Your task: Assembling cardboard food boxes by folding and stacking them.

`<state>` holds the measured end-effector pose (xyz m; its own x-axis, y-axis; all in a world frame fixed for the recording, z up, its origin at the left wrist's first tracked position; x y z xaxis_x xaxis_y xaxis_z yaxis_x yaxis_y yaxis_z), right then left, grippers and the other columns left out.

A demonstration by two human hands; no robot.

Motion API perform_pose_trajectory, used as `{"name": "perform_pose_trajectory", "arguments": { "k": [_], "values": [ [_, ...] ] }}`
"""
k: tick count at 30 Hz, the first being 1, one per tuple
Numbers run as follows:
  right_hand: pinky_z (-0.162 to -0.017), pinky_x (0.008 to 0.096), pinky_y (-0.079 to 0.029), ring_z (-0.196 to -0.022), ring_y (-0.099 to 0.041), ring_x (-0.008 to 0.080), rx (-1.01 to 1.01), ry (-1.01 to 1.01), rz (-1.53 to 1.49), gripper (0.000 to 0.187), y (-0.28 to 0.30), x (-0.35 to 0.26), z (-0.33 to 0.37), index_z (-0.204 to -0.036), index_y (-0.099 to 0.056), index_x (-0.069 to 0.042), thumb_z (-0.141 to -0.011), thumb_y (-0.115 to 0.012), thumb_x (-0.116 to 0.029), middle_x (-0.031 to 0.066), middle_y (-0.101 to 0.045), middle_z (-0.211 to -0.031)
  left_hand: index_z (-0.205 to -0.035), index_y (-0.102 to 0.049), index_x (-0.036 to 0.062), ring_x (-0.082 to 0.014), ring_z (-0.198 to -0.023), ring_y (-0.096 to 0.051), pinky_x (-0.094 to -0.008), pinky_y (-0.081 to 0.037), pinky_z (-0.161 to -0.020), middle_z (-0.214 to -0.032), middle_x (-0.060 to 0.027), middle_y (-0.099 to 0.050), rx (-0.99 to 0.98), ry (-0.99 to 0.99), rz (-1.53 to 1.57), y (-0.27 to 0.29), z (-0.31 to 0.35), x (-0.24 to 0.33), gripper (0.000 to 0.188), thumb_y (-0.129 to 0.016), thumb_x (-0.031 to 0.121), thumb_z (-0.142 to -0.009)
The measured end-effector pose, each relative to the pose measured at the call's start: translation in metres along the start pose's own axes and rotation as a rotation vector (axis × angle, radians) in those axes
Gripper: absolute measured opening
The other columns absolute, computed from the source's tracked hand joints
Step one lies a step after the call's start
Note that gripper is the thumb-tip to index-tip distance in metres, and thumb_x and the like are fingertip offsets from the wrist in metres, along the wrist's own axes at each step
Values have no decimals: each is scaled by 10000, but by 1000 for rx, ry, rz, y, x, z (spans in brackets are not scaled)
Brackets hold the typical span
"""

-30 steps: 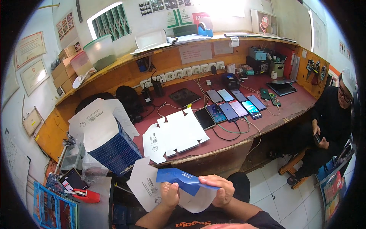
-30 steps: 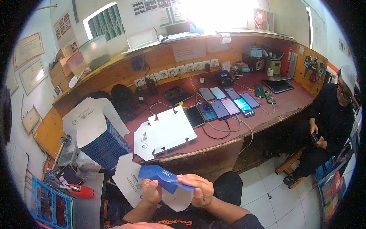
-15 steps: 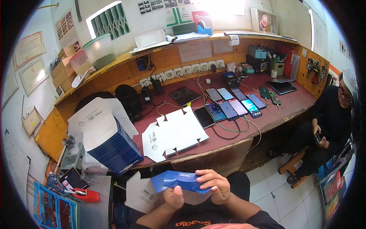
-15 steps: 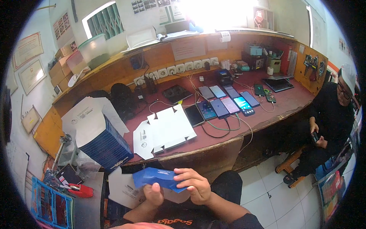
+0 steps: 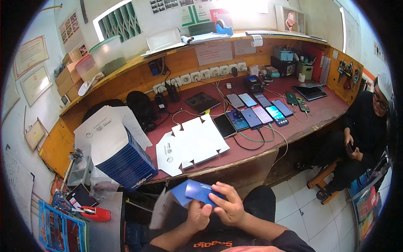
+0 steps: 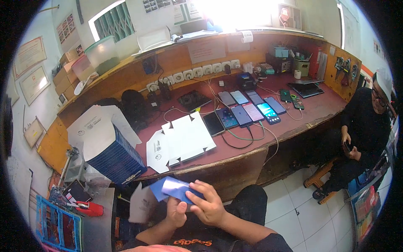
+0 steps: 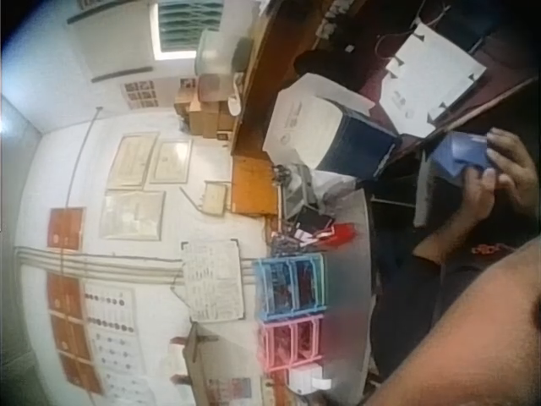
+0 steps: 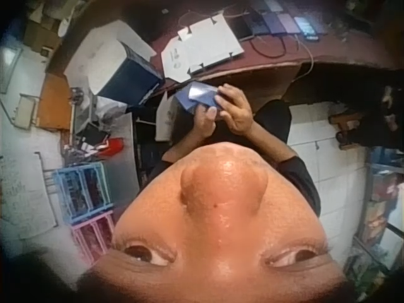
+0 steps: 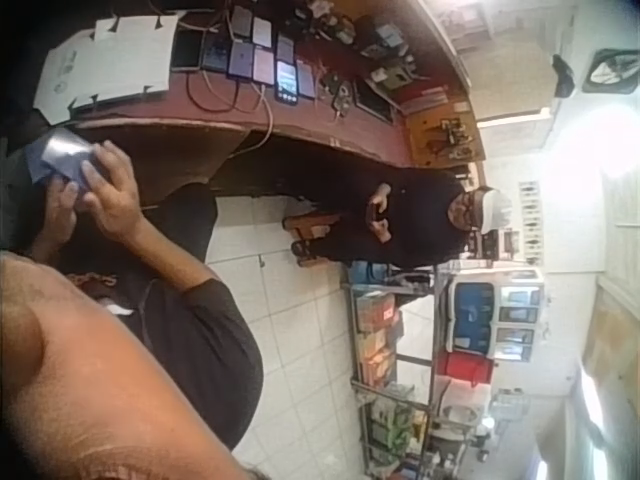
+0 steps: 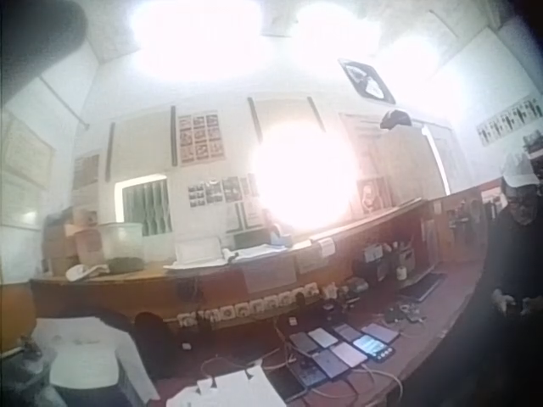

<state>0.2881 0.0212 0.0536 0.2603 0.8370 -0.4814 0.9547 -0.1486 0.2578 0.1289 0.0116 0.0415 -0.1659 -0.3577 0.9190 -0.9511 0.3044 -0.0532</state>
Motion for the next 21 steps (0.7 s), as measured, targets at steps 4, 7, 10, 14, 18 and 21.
{"name": "perform_pose_trajectory", "arguments": {
  "k": [4,7,10,14,18,21],
  "values": [
    [-937,402,-472,-1066,-592,327,16,-140,-446,541,1,3,14,-1171,-672,26,-982,-527,-460,218,-567,-1203,-1236,-498,5,-184,-968,-584,-344,-469,-866,-1062,-90,-595,100,-52,-182,0,1,9,378,-594,229,-948],
    [-830,338,-463,-949,-547,232,17,-214,-450,475,18,6,3,-1197,-656,21,-990,-549,-393,146,-548,-1097,-1129,-557,12,-248,-788,-642,-352,-499,-745,-856,-124,-620,-170,89,-380,8,-6,49,270,-598,166,-912],
    [-816,313,-429,-914,-496,202,6,-93,-346,378,38,11,-23,-1200,-660,9,-979,-585,-289,89,-501,-986,-1018,-576,7,-341,-661,-634,-388,-493,-635,-725,-177,-591,-479,134,-464,25,-17,73,196,-603,133,-872],
    [-771,318,-449,-830,-515,232,-263,-248,-142,381,53,3,-63,-1234,-631,-27,-869,-669,-128,113,-494,-939,-926,-559,1,-393,-645,-609,-413,-472,-570,-707,-204,-564,-593,63,-673,33,-33,99,173,-657,115,-840],
    [-652,268,-431,-698,-506,137,-296,-360,-153,371,57,6,-82,-1199,-609,-8,-839,-688,-56,44,-484,-805,-957,-587,-5,-305,-637,-635,-354,-493,-618,-726,-149,-605,-427,73,-589,38,-44,117,195,-700,44,-806],
    [-670,223,-400,-735,-463,63,90,-362,-484,242,49,26,-75,-1105,-584,-9,-872,-650,6,-20,-472,-819,-1002,-603,-16,-142,-685,-639,-289,-485,-629,-784,-124,-662,-283,85,-570,48,-48,110,214,-709,43,-826]
  ]
}}
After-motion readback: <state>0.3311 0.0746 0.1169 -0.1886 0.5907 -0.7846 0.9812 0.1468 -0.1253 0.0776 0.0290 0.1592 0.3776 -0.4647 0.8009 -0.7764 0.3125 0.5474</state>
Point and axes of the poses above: each hand's wrist, its own z-axis away from the middle knuckle, its own y-axis out of the back of the hand, x = y × z, the point moved 1 cm from there along -z, towards the middle knuckle
